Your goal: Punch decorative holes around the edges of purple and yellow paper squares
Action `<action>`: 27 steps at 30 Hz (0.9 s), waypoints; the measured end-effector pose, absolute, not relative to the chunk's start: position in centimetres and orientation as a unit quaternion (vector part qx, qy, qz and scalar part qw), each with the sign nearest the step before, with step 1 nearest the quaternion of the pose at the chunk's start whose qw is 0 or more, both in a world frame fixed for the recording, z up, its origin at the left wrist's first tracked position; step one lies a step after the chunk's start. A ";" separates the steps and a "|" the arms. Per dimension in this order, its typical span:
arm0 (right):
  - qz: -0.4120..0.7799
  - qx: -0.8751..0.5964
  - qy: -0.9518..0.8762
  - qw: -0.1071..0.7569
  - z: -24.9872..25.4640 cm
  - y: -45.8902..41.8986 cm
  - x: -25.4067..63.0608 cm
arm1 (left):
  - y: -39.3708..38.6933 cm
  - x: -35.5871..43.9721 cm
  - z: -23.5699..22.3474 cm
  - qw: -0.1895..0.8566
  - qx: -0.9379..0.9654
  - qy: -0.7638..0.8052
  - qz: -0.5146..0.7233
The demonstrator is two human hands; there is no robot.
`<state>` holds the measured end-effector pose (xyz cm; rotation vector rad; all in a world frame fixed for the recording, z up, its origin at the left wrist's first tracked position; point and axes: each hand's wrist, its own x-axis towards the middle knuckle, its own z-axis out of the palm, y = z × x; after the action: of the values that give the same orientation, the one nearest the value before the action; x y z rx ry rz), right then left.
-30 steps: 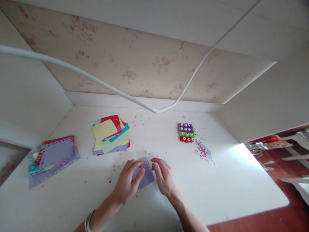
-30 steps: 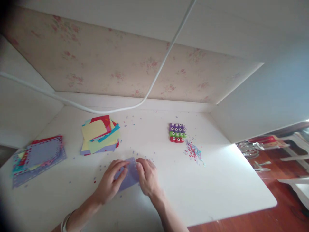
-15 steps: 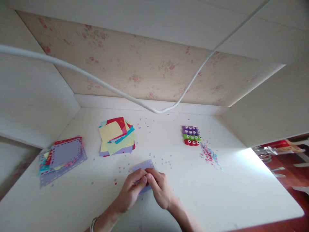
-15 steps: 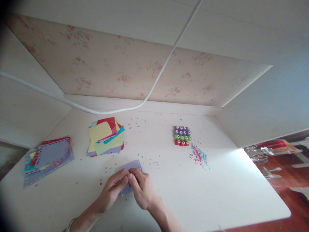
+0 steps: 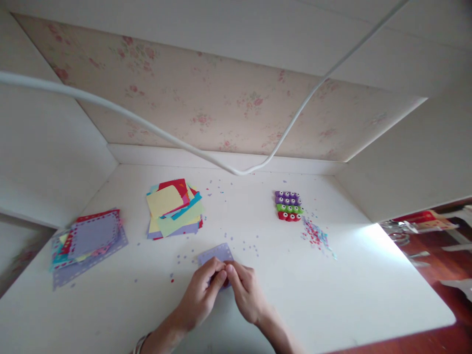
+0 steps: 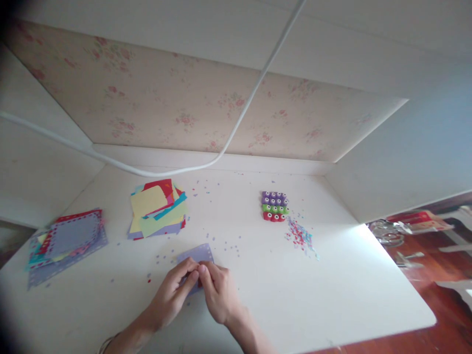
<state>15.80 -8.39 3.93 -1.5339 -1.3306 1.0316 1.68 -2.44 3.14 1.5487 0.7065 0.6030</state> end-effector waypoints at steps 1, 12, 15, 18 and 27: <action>0.411 -0.612 -0.530 0.419 3.8 -8.4 15.8 | -2.4 1.7 3.2 0.619 0.676 0.307 0.259; 0.343 -0.635 -0.575 0.386 3.3 -8.4 16.2 | -2.3 1.7 4.1 0.595 0.684 0.340 0.248; 0.320 -0.640 -0.593 0.370 3.7 -8.4 16.2 | -2.4 1.5 4.2 0.592 0.686 0.348 0.240; 0.285 -0.647 -0.616 0.347 3.9 -8.4 16.2 | -2.4 1.2 4.1 0.580 0.695 0.358 0.230; 0.183 -0.666 -0.666 0.281 3.3 -8.5 16.0 | -2.6 0.8 3.6 0.541 0.698 0.415 0.218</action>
<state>15.96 -8.53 3.29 -1.7855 -1.7844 0.4914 0.81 -2.57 3.55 1.6595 0.9863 0.5190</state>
